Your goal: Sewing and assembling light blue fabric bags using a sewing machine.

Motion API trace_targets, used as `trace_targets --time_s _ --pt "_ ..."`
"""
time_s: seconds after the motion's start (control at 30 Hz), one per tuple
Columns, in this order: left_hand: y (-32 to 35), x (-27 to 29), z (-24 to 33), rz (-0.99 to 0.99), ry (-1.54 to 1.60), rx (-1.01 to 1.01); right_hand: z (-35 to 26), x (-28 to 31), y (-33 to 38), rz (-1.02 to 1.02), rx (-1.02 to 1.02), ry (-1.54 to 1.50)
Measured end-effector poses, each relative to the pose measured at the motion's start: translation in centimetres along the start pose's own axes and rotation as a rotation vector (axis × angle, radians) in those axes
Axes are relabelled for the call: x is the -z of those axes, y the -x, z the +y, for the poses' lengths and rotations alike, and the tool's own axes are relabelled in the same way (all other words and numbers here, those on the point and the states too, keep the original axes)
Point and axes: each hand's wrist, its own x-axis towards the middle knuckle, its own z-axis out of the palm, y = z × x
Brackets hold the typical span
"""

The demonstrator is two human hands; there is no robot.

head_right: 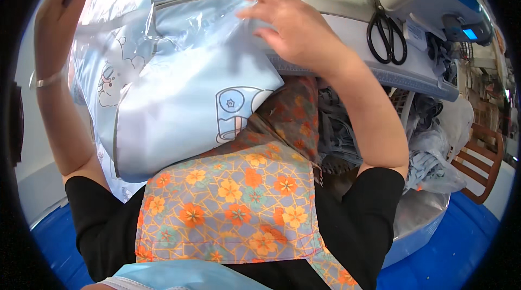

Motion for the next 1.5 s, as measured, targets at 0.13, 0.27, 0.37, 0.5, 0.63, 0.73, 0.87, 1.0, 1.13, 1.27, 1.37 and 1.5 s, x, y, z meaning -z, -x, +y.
trace_targets --time_s 0.13,0.27,0.37,0.5,0.63,0.73,0.87,1.0,1.13,1.27,1.37,1.5 --pt "3.9 -2.3 9.0 -0.459 0.865 -0.113 -0.6 0.8 -2.2 0.054 -0.331 -0.181" --pt "7.1 -6.0 12.0 -0.801 0.751 -0.163 -3.0 2.3 -3.9 0.047 -0.326 -0.393" --pt "7.5 -6.3 10.1 -0.717 0.714 -0.065 -2.0 2.1 -1.7 -0.162 -0.066 -0.220" --pt "7.7 -4.9 10.9 -0.675 0.771 -0.142 -1.7 0.6 -0.3 -0.194 0.004 -0.016" --pt "8.3 -5.0 13.1 -0.681 0.865 -0.258 -1.0 1.5 -2.5 -0.174 -0.303 -0.336" --pt "6.7 -9.2 11.8 -0.360 0.763 -0.244 -1.1 1.0 -3.7 0.114 -0.370 -0.518" --pt "2.8 -15.9 6.7 -0.138 0.510 0.052 -2.0 -1.6 -3.8 0.476 -0.454 -0.741" --pt "1.7 -19.2 3.5 -0.256 0.290 0.055 -1.7 -1.6 -3.0 0.482 -0.372 -0.724" --pt "1.7 -19.6 2.8 -0.318 0.372 0.105 -1.6 -1.6 -0.3 0.204 -0.253 -0.447" --pt "1.9 -19.7 2.6 -0.228 0.343 0.052 -1.4 -2.4 0.4 0.019 -0.041 -0.275" --pt "2.2 -19.9 2.8 -0.204 0.408 0.073 -1.7 -2.5 -0.5 0.109 -0.062 -0.187" --pt "2.2 -20.5 1.5 -0.303 0.151 -0.028 -1.0 -2.4 -1.3 0.161 -0.092 -0.067"
